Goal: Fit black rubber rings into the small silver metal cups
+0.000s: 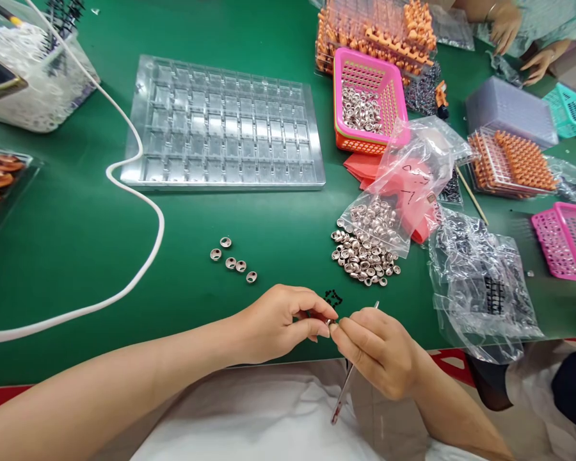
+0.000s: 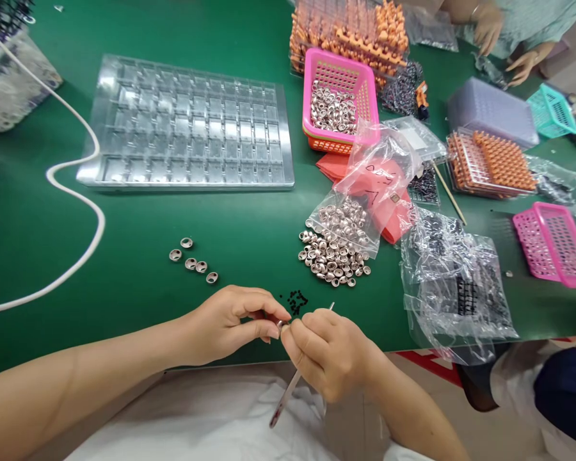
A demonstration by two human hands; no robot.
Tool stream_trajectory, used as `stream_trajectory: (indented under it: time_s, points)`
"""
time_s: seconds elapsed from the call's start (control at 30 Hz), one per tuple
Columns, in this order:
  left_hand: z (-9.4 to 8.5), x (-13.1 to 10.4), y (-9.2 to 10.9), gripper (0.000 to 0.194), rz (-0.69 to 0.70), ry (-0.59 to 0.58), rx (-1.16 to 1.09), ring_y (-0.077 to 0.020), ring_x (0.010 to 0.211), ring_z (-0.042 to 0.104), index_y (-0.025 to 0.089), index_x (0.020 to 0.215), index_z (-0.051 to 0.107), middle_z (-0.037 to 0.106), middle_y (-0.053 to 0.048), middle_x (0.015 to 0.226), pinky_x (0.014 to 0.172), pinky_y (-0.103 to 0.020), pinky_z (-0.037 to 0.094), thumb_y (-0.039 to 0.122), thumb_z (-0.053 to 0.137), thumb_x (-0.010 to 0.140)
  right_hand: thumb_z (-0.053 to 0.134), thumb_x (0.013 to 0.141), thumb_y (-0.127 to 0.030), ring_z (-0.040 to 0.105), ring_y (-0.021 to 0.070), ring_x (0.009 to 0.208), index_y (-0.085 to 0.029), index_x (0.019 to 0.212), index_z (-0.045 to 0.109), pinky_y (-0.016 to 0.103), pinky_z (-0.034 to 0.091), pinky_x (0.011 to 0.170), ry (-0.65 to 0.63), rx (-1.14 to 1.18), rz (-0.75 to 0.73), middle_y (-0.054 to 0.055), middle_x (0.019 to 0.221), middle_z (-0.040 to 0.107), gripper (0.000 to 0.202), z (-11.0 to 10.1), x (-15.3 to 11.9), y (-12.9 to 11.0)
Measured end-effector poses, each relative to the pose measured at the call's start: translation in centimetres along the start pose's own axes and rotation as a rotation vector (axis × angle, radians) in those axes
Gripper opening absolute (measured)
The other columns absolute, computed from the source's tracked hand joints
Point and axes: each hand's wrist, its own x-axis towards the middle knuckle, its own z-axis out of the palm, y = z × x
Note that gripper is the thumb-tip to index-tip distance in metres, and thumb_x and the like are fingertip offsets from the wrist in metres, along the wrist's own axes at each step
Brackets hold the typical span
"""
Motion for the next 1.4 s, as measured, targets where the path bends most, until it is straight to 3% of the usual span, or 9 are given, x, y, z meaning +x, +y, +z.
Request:
stream_trajectory:
  time_s: [0.6,0.77,0.9,1.07,1.4]
  points:
    - [0.7,-0.1,0.2,0.014,-0.094,0.064,-0.224,-0.0145,0.070,0.070,0.011,0.091,0.073,0.071,-0.006,0.086,0.069,-0.026,0.061,0.020,0.069,0.081,0.033,0.094,-0.008,0.061,0.0225,0.080,0.001,0.107,0.067,0.035,0.050,0.056,0.094,-0.027,-0.025,0.018,0.096,0.066,0.037,0.2,0.0,0.1]
    - [0.8,0.0,0.3,0.019,-0.141,0.062,-0.402,-0.0137,0.071,0.067,0.011,0.092,0.072,0.069,-0.003,0.078,0.069,-0.027,0.062,0.023,0.076,0.078,0.053,0.090,-0.005,0.065,0.0211,0.089,-0.005,0.117,0.065,0.034,0.058,0.067,0.135,-0.059,0.082,0.015,0.101,0.069,0.030,0.4,-0.7,-0.2]
    - [0.7,0.1,0.2,0.021,-0.158,0.039,-0.512,-0.0128,0.071,0.065,0.011,0.090,0.072,0.068,-0.002,0.077,0.068,-0.026,0.061,0.023,0.080,0.076,0.059,0.089,-0.003,0.067,0.0187,0.085,-0.006,0.125,0.059,0.031,0.058,0.063,0.270,0.012,0.161,0.012,0.096,0.071,0.036,1.4,-0.7,-0.4]
    - [0.7,0.2,0.2,0.020,-0.161,0.039,-0.558,-0.0120,0.071,0.063,0.011,0.089,0.072,0.068,-0.001,0.076,0.068,-0.025,0.060,0.022,0.081,0.075,0.063,0.087,-0.002,0.067,0.0172,0.081,-0.007,0.124,0.058,0.030,0.056,0.062,0.321,0.037,0.190,0.010,0.093,0.071,0.037,2.0,-0.6,-0.4]
    - [0.7,0.1,-0.1,0.020,-0.153,0.043,-0.404,-0.0130,0.071,0.065,0.011,0.092,0.072,0.068,-0.002,0.079,0.069,-0.026,0.061,0.023,0.077,0.077,0.057,0.089,-0.002,0.063,0.0202,0.082,-0.001,0.112,0.064,0.035,0.053,0.063,0.202,-0.012,0.092,0.013,0.093,0.069,0.024,1.1,-0.6,-0.3]
